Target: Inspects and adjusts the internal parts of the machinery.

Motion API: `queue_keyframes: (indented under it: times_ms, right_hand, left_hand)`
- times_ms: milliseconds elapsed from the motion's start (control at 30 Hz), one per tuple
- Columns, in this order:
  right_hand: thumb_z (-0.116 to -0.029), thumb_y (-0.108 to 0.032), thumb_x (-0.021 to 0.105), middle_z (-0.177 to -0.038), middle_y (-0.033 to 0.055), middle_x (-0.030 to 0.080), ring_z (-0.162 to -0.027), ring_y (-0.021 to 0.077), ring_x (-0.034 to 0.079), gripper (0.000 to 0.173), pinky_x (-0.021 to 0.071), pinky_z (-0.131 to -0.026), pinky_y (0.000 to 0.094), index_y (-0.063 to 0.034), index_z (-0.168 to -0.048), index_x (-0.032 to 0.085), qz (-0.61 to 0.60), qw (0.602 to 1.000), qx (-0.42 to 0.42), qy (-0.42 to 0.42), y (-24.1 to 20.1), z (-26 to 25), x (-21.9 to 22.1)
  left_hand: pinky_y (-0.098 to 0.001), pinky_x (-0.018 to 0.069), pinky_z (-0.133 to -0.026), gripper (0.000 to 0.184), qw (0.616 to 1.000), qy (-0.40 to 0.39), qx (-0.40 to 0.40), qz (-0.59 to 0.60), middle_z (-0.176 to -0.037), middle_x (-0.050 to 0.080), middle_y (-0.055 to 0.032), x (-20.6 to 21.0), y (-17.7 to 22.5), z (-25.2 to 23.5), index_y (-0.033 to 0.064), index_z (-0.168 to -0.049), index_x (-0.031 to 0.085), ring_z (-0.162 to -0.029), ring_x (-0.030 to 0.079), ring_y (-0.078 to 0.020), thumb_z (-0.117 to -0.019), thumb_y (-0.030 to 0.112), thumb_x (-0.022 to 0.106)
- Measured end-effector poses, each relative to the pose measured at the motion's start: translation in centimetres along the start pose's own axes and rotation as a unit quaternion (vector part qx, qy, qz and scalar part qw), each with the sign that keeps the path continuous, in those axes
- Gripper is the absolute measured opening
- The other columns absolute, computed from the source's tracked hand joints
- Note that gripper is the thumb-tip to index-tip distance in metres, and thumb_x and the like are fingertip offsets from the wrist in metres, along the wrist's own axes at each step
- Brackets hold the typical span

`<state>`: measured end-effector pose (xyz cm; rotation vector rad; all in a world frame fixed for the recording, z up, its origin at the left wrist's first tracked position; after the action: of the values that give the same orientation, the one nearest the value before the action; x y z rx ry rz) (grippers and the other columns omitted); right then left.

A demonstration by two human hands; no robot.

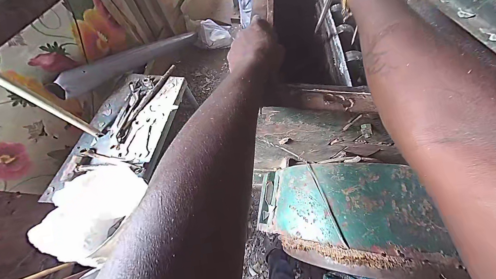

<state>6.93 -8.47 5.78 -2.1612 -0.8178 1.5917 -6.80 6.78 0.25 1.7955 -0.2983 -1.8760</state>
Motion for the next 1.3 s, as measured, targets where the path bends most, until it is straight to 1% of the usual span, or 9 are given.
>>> queue_keyframes:
  times_ms: [200,367,500,633,733,800,900,1200,1300]
  right_hand:
    - [-0.1083,-0.039,0.046,-0.077,0.0059,0.058,-0.07,0.0179,0.056,0.045,0.0469,-0.073,0.0435,-0.0053,-0.088,0.067,0.017,1.0,-0.021,-0.003,1.1,5.2,0.8]
    - [-0.1104,-0.032,0.045,-0.062,-0.0063,0.05,-0.06,0.0066,0.053,0.043,0.0504,-0.07,0.0316,-0.0112,-0.074,0.055,-0.013,0.972,0.031,-0.233,0.5,3.1,-0.2]
    - [-0.1109,-0.014,0.039,-0.097,0.0042,0.072,-0.078,0.0085,0.066,0.031,0.0551,-0.075,0.0299,-0.0018,-0.113,0.067,0.027,0.938,0.044,-0.343,-0.4,1.8,-0.5]
    - [-0.0904,0.007,0.035,-0.142,0.0128,0.061,-0.124,0.0156,0.062,0.047,0.0511,-0.101,0.0336,0.0,-0.126,0.065,-0.01,0.942,-0.134,-0.308,1.0,2.7,-0.2]
    - [-0.0983,-0.001,0.036,-0.096,0.0065,0.071,-0.083,0.0098,0.068,0.031,0.0573,-0.083,0.0317,0.0031,-0.105,0.067,-0.08,0.959,-0.145,-0.229,1.5,3.1,0.1]
    - [-0.1068,-0.026,0.046,-0.068,-0.0035,0.057,-0.058,0.0067,0.051,0.036,0.0478,-0.064,0.0326,-0.0053,-0.087,0.068,-0.016,0.982,-0.11,-0.153,1.1,3.4,0.4]
    - [-0.1062,-0.044,0.051,-0.07,0.0009,0.052,-0.06,0.0146,0.049,0.047,0.0451,-0.065,0.0417,-0.0078,-0.079,0.061,0.043,0.995,-0.048,-0.079,0.4,3.8,0.9]
    - [-0.1023,-0.027,0.054,-0.079,0.0112,0.062,-0.077,0.0239,0.06,0.034,0.0471,-0.077,0.0498,-0.0016,-0.081,0.064,0.093,0.993,-0.053,-0.057,1.5,8.9,2.4]
    - [-0.1003,-0.027,0.058,-0.064,0.0091,0.051,-0.062,0.0239,0.053,0.041,0.0444,-0.064,0.0493,-0.0029,-0.067,0.053,0.081,0.987,-0.116,-0.07,0.7,7.0,1.7]
  left_hand:
    - [-0.0695,0.0513,-0.09,0.078,0.999,-0.015,0.013,0.043,-0.134,0.064,-0.0234,-0.1,-0.7,0.3,0.0151,-0.157,0.039,-0.121,0.063,-0.0448,-0.0874,0.031,0.071]
    - [-0.0667,0.0541,-0.086,0.099,0.995,-0.043,-0.004,0.088,-0.126,0.066,-0.0251,-0.5,-1.3,-0.4,0.0112,-0.163,0.023,-0.114,0.066,-0.0452,-0.0816,0.031,0.077]
    - [-0.0636,0.0543,-0.09,0.104,0.991,-0.075,0.017,0.105,-0.127,0.067,-0.0236,-1.0,-1.2,-1.3,0.0093,-0.165,0.013,-0.114,0.067,-0.0431,-0.0846,0.027,0.076]
    - [-0.0644,0.0542,-0.09,0.103,0.991,-0.078,0.017,0.107,-0.129,0.066,-0.0241,-0.3,-1.3,-1.3,0.0088,-0.165,0.015,-0.115,0.066,-0.0438,-0.0843,0.025,0.076]
    - [-0.0669,0.0535,-0.088,0.102,0.992,-0.065,0.013,0.103,-0.126,0.067,-0.0256,-0.4,-1.1,-1.2,0.0083,-0.164,0.016,-0.114,0.066,-0.0459,-0.0836,0.025,0.076]
    - [-0.0683,0.0523,-0.089,0.101,0.993,-0.065,0.015,0.099,-0.127,0.066,-0.0273,-0.6,-1.0,-1.2,0.0078,-0.164,0.016,-0.116,0.065,-0.0474,-0.0862,0.028,0.076]
    - [-0.0683,0.0507,-0.093,0.097,0.994,-0.052,0.028,0.087,-0.131,0.063,-0.0279,-0.6,-1.3,-0.8,0.0054,-0.164,0.015,-0.12,0.063,-0.0476,-0.0886,0.029,0.072]
    - [-0.0687,0.0495,-0.095,0.098,0.994,-0.049,0.042,0.092,-0.134,0.061,-0.0294,0.3,-1.6,0.4,0.0054,-0.164,0.013,-0.123,0.061,-0.0481,-0.0884,0.028,0.071]
    - [-0.0705,0.0524,-0.087,0.102,0.992,-0.04,0.029,0.115,-0.124,0.065,-0.0307,-1.0,-1.2,-1.4,0.0092,-0.164,0.015,-0.113,0.065,-0.0508,-0.0847,0.029,0.076]
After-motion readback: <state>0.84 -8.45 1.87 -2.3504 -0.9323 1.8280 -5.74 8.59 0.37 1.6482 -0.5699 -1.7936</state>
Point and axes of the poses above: each hand's wrist, its own z-axis away from the middle knuckle, its own x-axis out of the palm, y = z × x, the point moved 3 cm from there along -z, towards the middle knuckle
